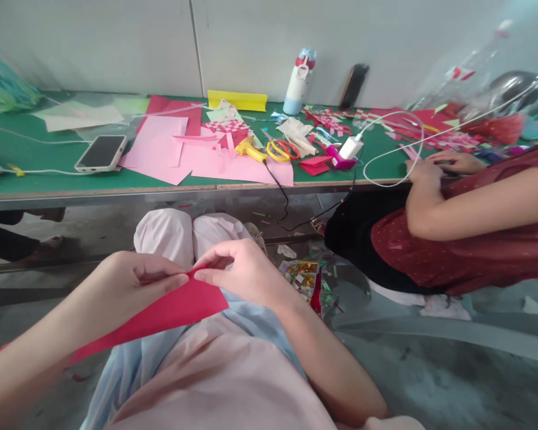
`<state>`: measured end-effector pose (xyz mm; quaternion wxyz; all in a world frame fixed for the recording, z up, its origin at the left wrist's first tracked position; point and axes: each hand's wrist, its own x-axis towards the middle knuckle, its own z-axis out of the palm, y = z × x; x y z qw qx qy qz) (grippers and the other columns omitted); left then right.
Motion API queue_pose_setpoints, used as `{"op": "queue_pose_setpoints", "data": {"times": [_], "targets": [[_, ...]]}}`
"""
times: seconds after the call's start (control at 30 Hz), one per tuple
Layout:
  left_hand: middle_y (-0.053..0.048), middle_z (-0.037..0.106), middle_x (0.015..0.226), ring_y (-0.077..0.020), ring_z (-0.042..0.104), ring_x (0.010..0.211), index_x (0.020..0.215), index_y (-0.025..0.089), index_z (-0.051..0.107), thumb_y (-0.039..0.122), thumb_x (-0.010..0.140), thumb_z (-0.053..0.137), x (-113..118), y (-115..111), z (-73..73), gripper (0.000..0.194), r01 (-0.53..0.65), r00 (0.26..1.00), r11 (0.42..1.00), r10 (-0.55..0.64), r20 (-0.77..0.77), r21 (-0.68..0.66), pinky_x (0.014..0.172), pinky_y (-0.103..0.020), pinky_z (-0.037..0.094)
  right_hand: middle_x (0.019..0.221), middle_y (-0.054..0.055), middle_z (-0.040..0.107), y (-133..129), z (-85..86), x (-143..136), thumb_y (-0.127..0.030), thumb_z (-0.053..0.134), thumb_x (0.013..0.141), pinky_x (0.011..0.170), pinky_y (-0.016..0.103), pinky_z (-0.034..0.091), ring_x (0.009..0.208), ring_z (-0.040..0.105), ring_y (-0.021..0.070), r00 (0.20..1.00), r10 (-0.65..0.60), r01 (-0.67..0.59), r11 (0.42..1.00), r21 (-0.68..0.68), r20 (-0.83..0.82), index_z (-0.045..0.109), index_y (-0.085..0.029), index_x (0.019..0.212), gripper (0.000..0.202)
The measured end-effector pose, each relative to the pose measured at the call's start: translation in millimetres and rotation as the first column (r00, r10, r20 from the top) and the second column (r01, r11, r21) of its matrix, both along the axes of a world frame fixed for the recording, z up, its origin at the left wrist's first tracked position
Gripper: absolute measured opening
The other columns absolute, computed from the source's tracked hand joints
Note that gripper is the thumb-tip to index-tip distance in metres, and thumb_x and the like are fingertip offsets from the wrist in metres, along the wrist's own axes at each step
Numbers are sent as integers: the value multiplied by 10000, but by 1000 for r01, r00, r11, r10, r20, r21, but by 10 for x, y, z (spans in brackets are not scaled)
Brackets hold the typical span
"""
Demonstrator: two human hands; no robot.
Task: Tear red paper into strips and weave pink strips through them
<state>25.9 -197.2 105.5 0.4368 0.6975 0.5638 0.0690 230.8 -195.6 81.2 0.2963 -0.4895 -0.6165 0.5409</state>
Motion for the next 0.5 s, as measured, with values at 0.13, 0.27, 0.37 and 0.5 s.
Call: {"op": "queue_pose_setpoints", "data": {"times": [0.13,0.27,0.37,0.5], "targets": [[15,714,727,-181,612,698,841,233,727,504,827,503,-13,25,-6,352,-29,998,996,33,48,-80,557,-256,409,775,40,722,27,-59,29,-302,717,716,681,258,525,743,668,158,996,-8,2,997,-73,-89,723,-168,824,171],[11,703,693,-158,596,633,836,239,730,489,812,539,-14,39,-42,315,-56,993,988,70,94,-145,499,-230,387,803,55,727,43,-106,32,-317,709,727,688,266,522,755,670,165,988,-19,-1,992,-128,-155,723,-161,834,190],[11,686,663,-138,574,592,803,234,729,454,814,548,-3,54,-59,285,-44,989,985,67,132,-169,481,-219,373,766,61,716,50,-127,10,-309,710,719,674,270,509,721,658,164,982,-38,8,987,-161,-187,721,-144,795,182],[2,666,633,-129,552,562,752,206,726,428,798,568,31,91,-46,276,-28,987,980,58,150,-196,471,-219,368,687,45,686,71,-171,-20,-314,725,690,662,271,483,670,625,152,976,-67,28,982,-186,-209,709,-133,719,183]]}}
